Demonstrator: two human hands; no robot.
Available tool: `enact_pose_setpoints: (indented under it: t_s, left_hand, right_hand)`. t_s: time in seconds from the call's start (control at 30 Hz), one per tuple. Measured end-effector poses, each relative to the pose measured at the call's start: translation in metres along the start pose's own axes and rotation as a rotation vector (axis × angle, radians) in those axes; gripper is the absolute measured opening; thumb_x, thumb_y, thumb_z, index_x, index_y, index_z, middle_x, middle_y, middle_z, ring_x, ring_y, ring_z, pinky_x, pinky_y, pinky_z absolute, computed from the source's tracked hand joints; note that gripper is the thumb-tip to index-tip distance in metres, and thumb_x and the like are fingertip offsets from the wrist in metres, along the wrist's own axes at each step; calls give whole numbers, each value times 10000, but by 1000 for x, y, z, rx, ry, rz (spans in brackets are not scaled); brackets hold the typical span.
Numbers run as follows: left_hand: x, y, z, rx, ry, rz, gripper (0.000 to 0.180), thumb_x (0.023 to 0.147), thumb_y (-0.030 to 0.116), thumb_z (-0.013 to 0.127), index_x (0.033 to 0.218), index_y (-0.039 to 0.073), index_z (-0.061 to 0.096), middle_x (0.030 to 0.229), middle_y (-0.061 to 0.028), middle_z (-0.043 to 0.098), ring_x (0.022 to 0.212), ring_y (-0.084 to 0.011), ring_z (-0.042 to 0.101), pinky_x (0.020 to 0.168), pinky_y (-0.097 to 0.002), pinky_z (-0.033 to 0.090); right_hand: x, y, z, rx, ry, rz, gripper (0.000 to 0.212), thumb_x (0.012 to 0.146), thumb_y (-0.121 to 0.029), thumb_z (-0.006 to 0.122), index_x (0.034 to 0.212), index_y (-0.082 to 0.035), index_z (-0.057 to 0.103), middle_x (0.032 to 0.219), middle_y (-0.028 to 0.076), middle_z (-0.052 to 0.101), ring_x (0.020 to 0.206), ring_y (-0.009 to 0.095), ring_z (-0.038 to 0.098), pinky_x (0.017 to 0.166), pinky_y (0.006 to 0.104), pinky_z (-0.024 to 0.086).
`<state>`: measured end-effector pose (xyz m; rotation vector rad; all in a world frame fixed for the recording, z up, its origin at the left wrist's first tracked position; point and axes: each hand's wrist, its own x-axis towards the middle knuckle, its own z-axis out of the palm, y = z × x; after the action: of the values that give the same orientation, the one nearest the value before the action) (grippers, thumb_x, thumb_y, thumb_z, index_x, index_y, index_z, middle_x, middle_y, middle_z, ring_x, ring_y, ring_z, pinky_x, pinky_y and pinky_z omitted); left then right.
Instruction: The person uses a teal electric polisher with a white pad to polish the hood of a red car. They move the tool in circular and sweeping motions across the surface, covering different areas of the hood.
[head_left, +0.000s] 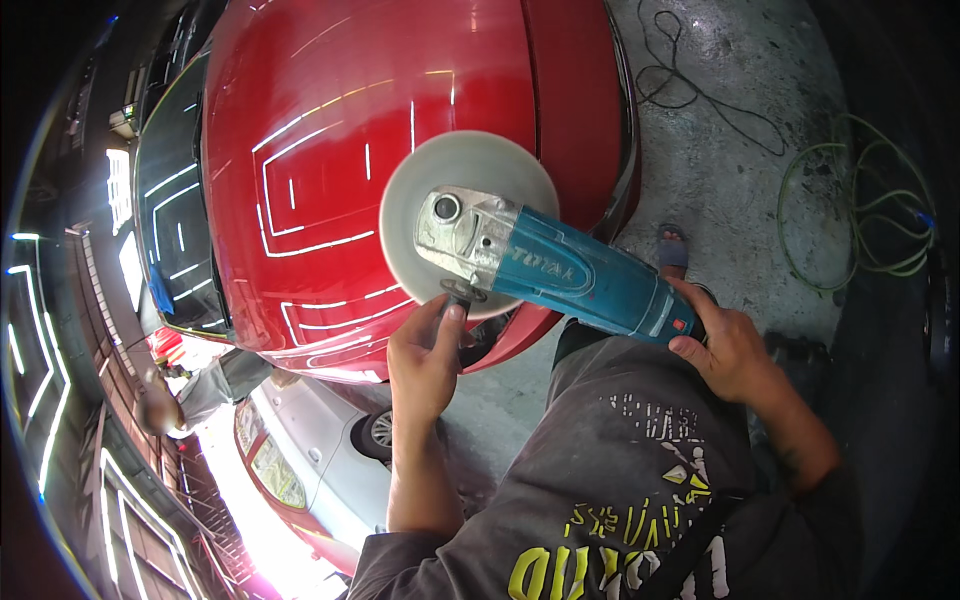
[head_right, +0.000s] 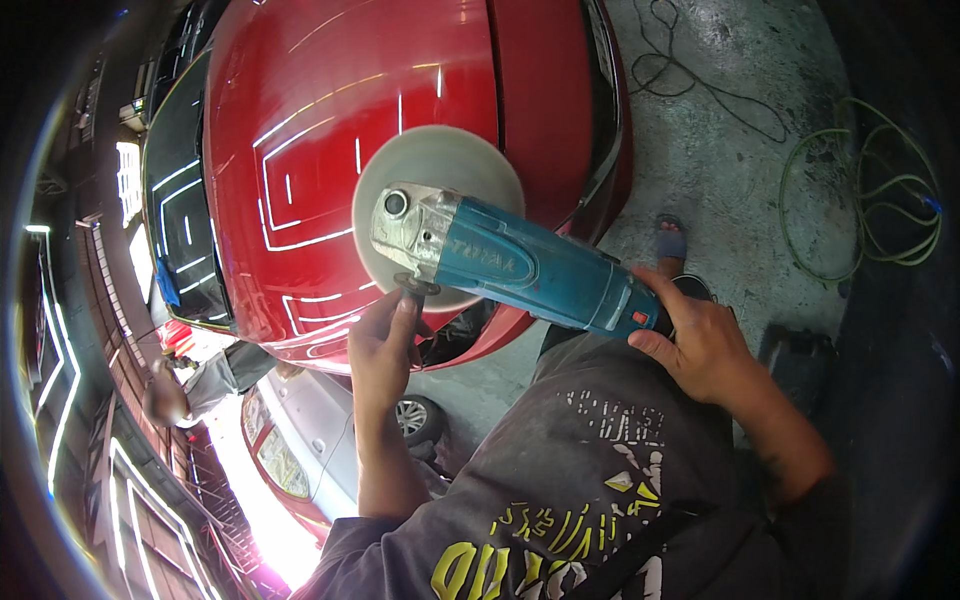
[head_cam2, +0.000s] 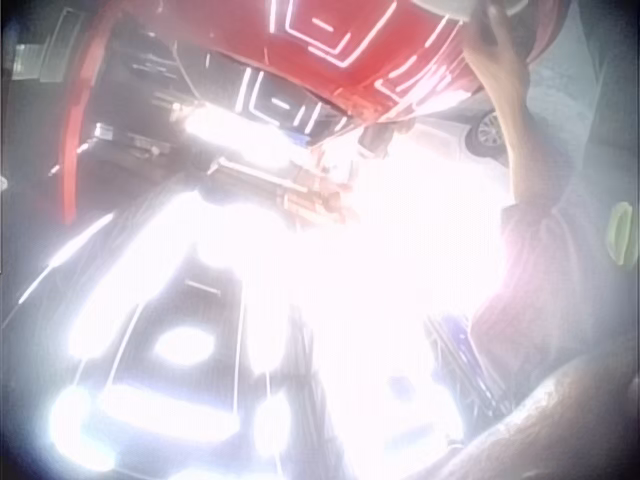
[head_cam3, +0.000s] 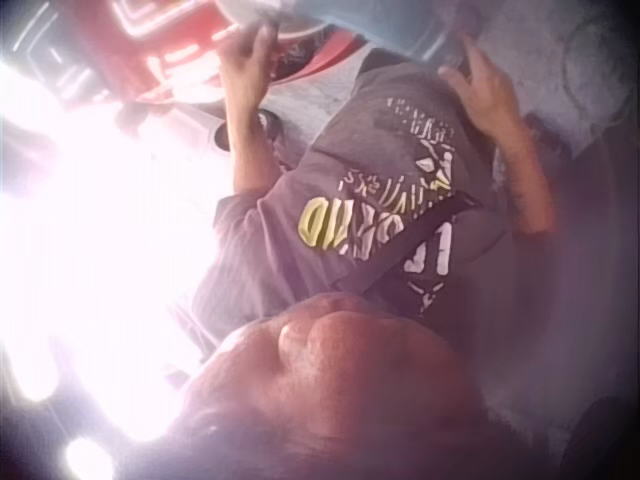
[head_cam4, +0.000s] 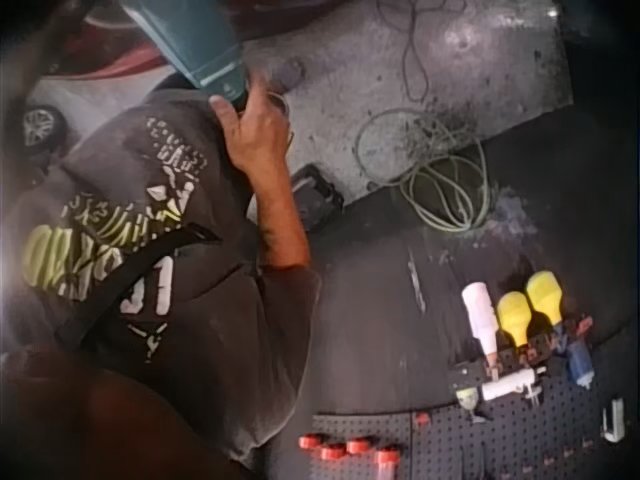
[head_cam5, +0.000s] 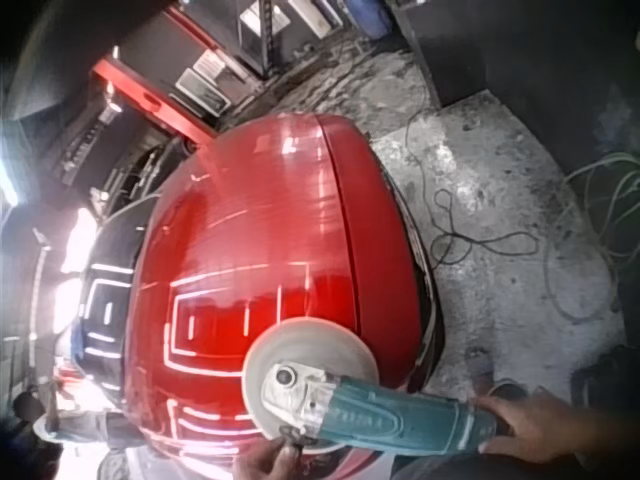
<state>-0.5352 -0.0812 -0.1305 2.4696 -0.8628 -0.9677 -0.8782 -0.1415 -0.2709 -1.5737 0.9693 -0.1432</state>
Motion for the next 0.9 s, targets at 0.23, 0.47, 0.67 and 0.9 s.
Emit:
enact_pose_setpoints:
  t_s: [0.23,0.47,0.67,0.9]
  left_hand:
    - [-29,-75,2,-144,8,29,376,1086,284,665,1280,-33,723,809,-72,723,600,-97,601,541,-256,478]
    - [-40,-149,-62,-223,229,69,364,1130,325,599,1057,-13,711,792,-48,685,544,-78,558,497,-247,442]
    - [4,-112,-82,-153,214,101,340,1123,293,618,1103,-22,746,744,0,639,537,-60,520,490,-249,412]
    - [64,-4,-47,-70,86,243,397,1081,293,696,1304,-34,736,833,-72,750,591,-58,554,525,-229,436]
  right_hand:
    - [-4,-2,6,-155,-93,-70,842,987,-643,652,1616,-131,428,1173,250,748,1023,486,728,908,539,570]
    - [46,-69,37,-300,-230,-312,812,1021,-597,618,1647,-128,401,1055,195,747,914,395,752,809,507,594]
    - [49,-84,32,-260,-139,-304,775,1036,-478,648,1665,-123,366,1072,200,733,913,416,742,813,520,585]
    - [36,-52,1,-100,100,-238,746,1074,-383,604,1690,-92,299,1327,305,690,1020,509,713,901,564,565]
